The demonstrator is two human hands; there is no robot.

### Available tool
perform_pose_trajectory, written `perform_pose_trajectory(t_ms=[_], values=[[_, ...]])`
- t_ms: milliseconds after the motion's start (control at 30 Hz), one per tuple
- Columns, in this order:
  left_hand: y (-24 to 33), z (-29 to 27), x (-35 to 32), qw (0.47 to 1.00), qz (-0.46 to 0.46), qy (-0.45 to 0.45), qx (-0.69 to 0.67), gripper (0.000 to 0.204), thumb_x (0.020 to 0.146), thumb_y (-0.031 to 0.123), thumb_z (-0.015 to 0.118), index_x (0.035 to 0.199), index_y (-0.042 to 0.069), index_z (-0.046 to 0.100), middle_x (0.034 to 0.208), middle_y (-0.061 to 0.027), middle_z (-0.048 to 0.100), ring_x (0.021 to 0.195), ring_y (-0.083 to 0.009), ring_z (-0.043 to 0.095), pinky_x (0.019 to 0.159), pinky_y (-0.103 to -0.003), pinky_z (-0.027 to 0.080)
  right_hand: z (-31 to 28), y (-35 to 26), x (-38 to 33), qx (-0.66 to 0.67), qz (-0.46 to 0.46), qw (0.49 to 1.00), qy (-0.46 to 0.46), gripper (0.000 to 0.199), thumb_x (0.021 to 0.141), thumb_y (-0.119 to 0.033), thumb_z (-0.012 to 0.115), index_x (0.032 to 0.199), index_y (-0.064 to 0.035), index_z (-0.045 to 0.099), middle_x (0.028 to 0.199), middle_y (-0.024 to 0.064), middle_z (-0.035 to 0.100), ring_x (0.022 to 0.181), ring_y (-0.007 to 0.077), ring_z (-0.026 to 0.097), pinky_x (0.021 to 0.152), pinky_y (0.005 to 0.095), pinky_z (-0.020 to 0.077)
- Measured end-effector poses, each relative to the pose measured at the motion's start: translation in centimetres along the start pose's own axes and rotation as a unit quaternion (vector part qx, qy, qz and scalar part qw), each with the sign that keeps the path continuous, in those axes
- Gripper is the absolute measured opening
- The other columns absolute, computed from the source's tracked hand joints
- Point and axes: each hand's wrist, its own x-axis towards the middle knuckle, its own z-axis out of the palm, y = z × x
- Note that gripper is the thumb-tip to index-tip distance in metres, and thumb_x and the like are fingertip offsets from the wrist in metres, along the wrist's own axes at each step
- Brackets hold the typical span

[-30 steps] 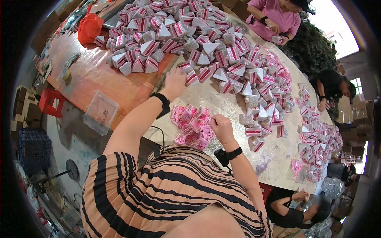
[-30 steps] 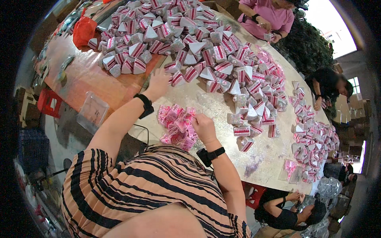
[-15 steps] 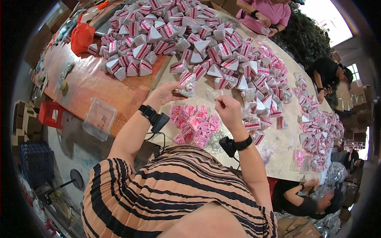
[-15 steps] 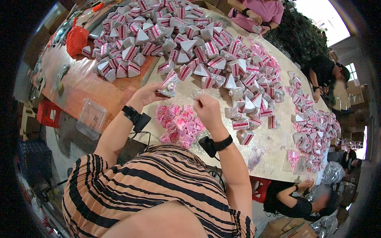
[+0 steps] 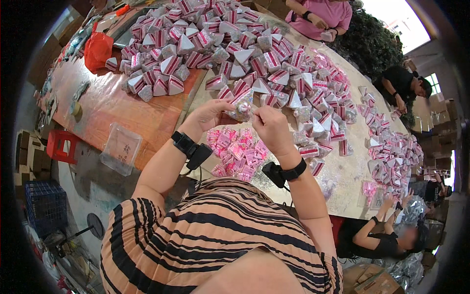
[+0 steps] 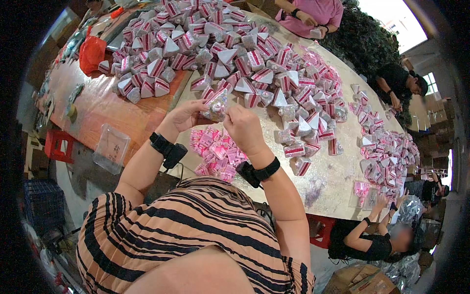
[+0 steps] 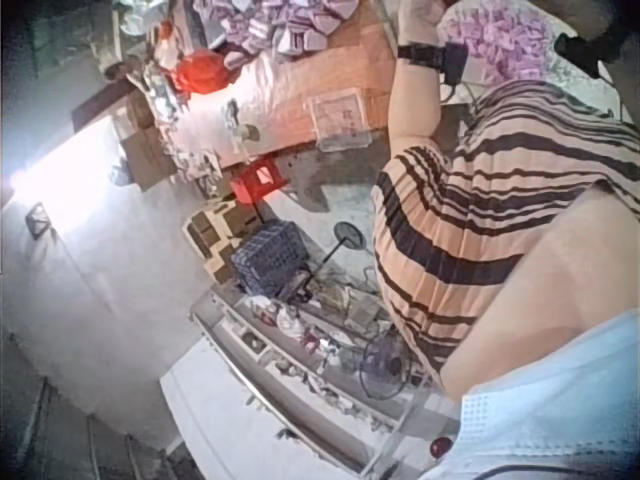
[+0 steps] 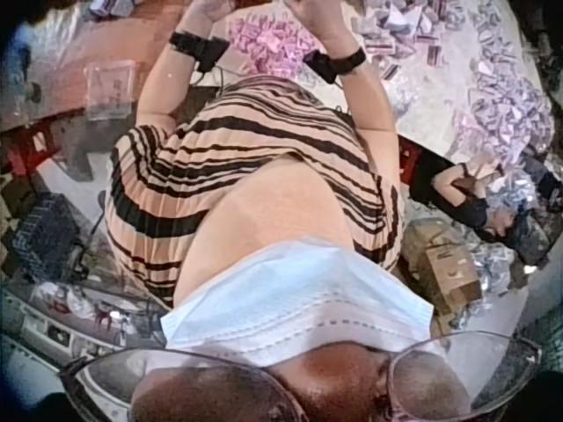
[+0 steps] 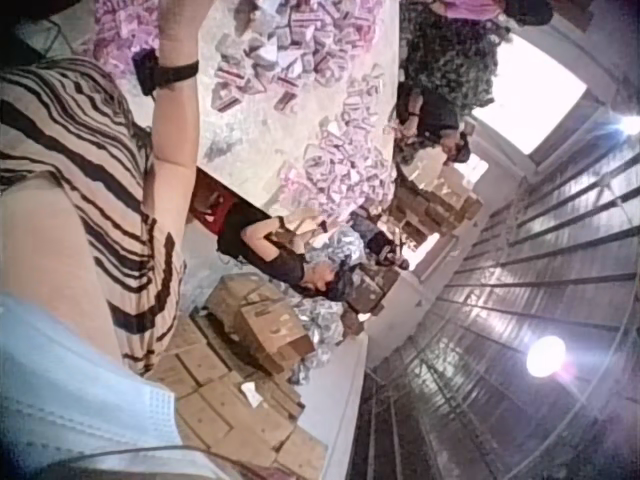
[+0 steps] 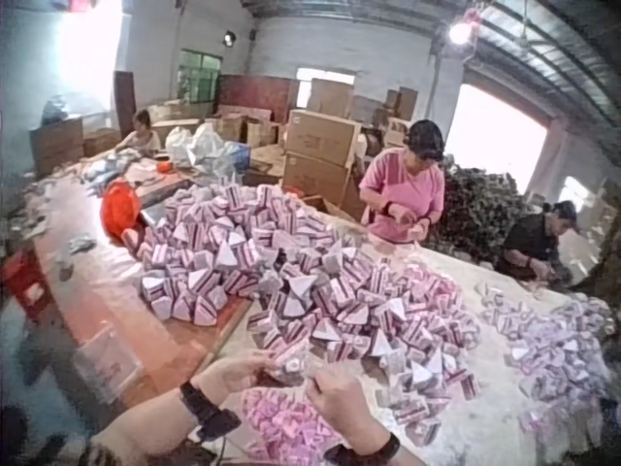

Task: The person places small pink items into clear plastic bags and seals them by hand. The person then places the sealed bags onto a table covered with similar packaged items. Other people are visible in the background performing similar tasks.

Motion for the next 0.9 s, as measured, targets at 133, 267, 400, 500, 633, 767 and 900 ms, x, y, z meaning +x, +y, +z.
perform_pose_trajectory(t_ms=[133, 267, 400, 500, 633, 767, 900], values=[[-0.1, 0.0, 0.0, 1.0, 0.003, -0.008, 0.012, 0.038, 0.083, 0.013, 0.057, 0.117, -0.001, 0.049, 0.107, -0.0107, 0.06, 0.095, -0.0191, 0.062, 0.087, -0.035, 0.05, 0.0, -0.1, 0.0, -0.012, -0.013, 1.0, -0.009, 0.006, 0.073, -0.004, 0.058, 0.074, -0.0005, 0.053, 0.069, 0.0146, 0.053, 0.064, 0.0323, 0.054, 0.059, 0.0391, 0.0439], [-0.1, 0.2, 0.0, 1.0, -0.003, -0.011, 0.008, 0.038, 0.083, 0.011, 0.057, 0.118, -0.001, 0.048, 0.108, -0.0105, 0.06, 0.095, -0.0198, 0.062, 0.086, -0.035, 0.05, 0.3, 0.0, -0.2, -0.022, -0.024, 0.999, -0.006, 0.007, 0.073, -0.004, 0.057, 0.071, -0.0004, 0.052, 0.068, 0.0154, 0.052, 0.065, 0.033, 0.054, 0.059, 0.0403, 0.0444], [-0.1, 0.3, -0.1, 1.0, -0.007, 0.001, 0.009, 0.038, 0.083, 0.01, 0.057, 0.118, -0.001, 0.049, 0.107, -0.0105, 0.06, 0.095, -0.0205, 0.062, 0.086, -0.034, 0.05, 0.4, 0.3, -0.5, -0.04, -0.017, 0.999, -0.027, 0.006, 0.073, -0.004, 0.058, 0.074, -0.0008, 0.053, 0.069, 0.0144, 0.053, 0.065, 0.032, 0.055, 0.059, 0.0388, 0.0439], [0.0, 0.8, -0.2, 1.0, -0.002, 0.007, 0.019, 0.037, 0.082, 0.01, 0.058, 0.117, 0.0, 0.05, 0.105, -0.0091, 0.061, 0.093, -0.0187, 0.062, 0.084, -0.032, 0.05, 0.3, 0.1, -0.5, -0.062, -0.018, 0.997, -0.048, 0.008, 0.074, -0.006, 0.056, 0.07, -0.0008, 0.051, 0.069, 0.016, 0.053, 0.065, 0.0332, 0.055, 0.06, 0.0407, 0.0452], [0.2, 2.1, -0.6, 0.991, 0.023, 0.06, 0.117, 0.035, 0.081, 0.011, 0.061, 0.115, 0.002, 0.054, 0.101, -0.0056, 0.062, 0.088, -0.014, 0.061, 0.078, -0.028, 0.05, 0.2, -0.1, -0.5, -0.09, 0.001, 0.993, -0.072, 0.007, 0.074, -0.006, 0.056, 0.07, -0.0006, 0.052, 0.071, 0.0163, 0.055, 0.067, 0.0335, 0.056, 0.061, 0.0407, 0.0455], [0.2, 2.7, -0.7, 0.978, 0.049, 0.081, 0.187, 0.033, 0.081, 0.01, 0.061, 0.113, 0.003, 0.056, 0.098, -0.0036, 0.062, 0.086, -0.0115, 0.061, 0.076, -0.025, 0.05, 0.2, 0.1, -0.4, -0.045, 0.023, 0.997, -0.054, 0.009, 0.074, -0.007, 0.058, 0.071, 0.0022, 0.056, 0.068, 0.0147, 0.058, 0.064, 0.0267, 0.06, 0.058, 0.0354, 0.0473], [0.5, 3.0, -1.3, 0.991, 0.028, 0.055, 0.117, 0.035, 0.081, 0.01, 0.061, 0.114, 0.0, 0.054, 0.099, -0.0057, 0.062, 0.087, -0.0128, 0.061, 0.077, -0.027, 0.051, -0.7, 1.6, -1.0, 0.276, 0.232, 0.926, -0.113, 0.012, 0.079, -0.009, 0.064, 0.076, 0.0019, 0.062, 0.066, 0.0054, 0.061, 0.05, 0.0105, 0.054, 0.046, 0.0222, 0.0423]])
